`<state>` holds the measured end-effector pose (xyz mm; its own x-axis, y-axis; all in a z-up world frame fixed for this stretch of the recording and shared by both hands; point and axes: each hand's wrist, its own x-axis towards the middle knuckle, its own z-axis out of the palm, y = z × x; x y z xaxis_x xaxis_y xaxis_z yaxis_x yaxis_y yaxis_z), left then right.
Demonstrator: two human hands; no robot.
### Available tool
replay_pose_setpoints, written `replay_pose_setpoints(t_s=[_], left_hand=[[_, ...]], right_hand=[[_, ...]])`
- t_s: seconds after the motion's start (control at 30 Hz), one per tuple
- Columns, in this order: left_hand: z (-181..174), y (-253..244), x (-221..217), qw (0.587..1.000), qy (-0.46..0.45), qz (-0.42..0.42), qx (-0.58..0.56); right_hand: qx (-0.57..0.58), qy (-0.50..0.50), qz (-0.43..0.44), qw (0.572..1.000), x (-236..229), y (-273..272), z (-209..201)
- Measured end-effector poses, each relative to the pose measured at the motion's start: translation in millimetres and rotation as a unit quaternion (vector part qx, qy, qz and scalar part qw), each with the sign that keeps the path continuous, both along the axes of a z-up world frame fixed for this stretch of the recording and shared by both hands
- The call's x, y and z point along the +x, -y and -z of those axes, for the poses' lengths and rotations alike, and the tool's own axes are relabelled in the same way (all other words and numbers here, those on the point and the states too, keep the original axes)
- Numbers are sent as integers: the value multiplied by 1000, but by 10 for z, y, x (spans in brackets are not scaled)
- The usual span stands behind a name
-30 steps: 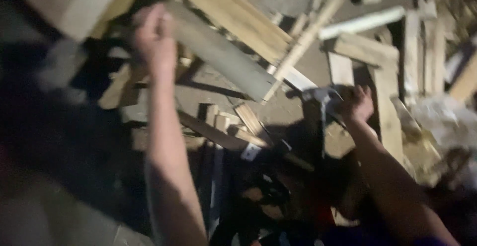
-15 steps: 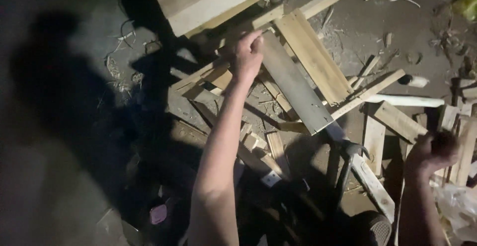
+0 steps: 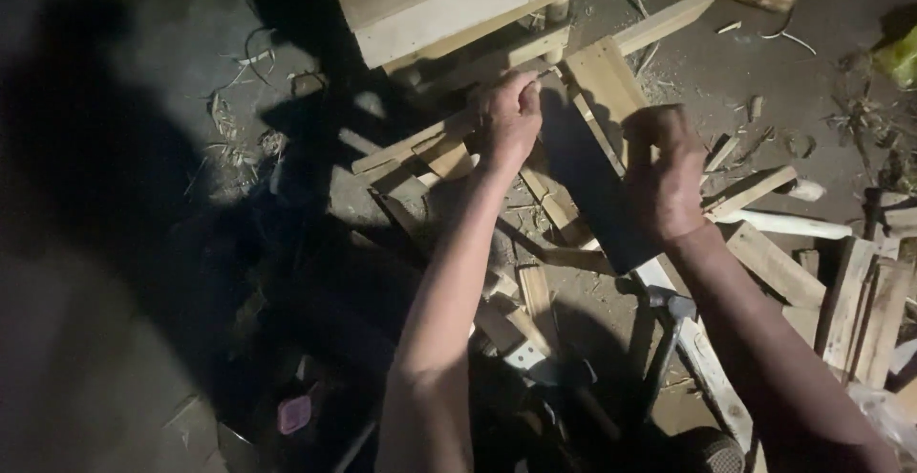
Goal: The person dismantles wooden pallets on the ground, pulling nails and separating planks. They hold boards steady, use a hammer to extract nails and pry pieces apart, and move detached planks and scrap wood aside onto a growing pile.
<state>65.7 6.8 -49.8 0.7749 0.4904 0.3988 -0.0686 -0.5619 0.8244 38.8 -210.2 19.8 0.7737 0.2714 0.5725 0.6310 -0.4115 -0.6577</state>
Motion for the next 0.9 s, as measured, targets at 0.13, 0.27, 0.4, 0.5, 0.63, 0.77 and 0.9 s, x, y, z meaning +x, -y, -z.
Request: replay_pose_setpoints(t_s=[0.13,0.27,0.4,0.5,0.63,0.77,0.9], left_hand=[[0,-21,-18,999,8,33,-24],[-94,-62,-71,998,-36,24,49],[-441,-32,-191,995,-89,18,39],[-191,-60,-120,994,-94,49,-25],[-59,-39,-63,996,-91,19,9],[-235,-41,-139,994,-104,15,9],[-93,13,-74,996,-70,24,-51]], right_hand=[[-94,-98,0,991,-2,71,504],[-270,-59,62,959,-290,-429,-307],[-315,-107,165,929,-246,-389,38],[-386,-77,183,901,-227,-422,179],[-361,-92,153,915,-104,-484,310],[-333,-129,153,921,-26,-485,513],[-264,-143,98,949,-45,-478,341]])
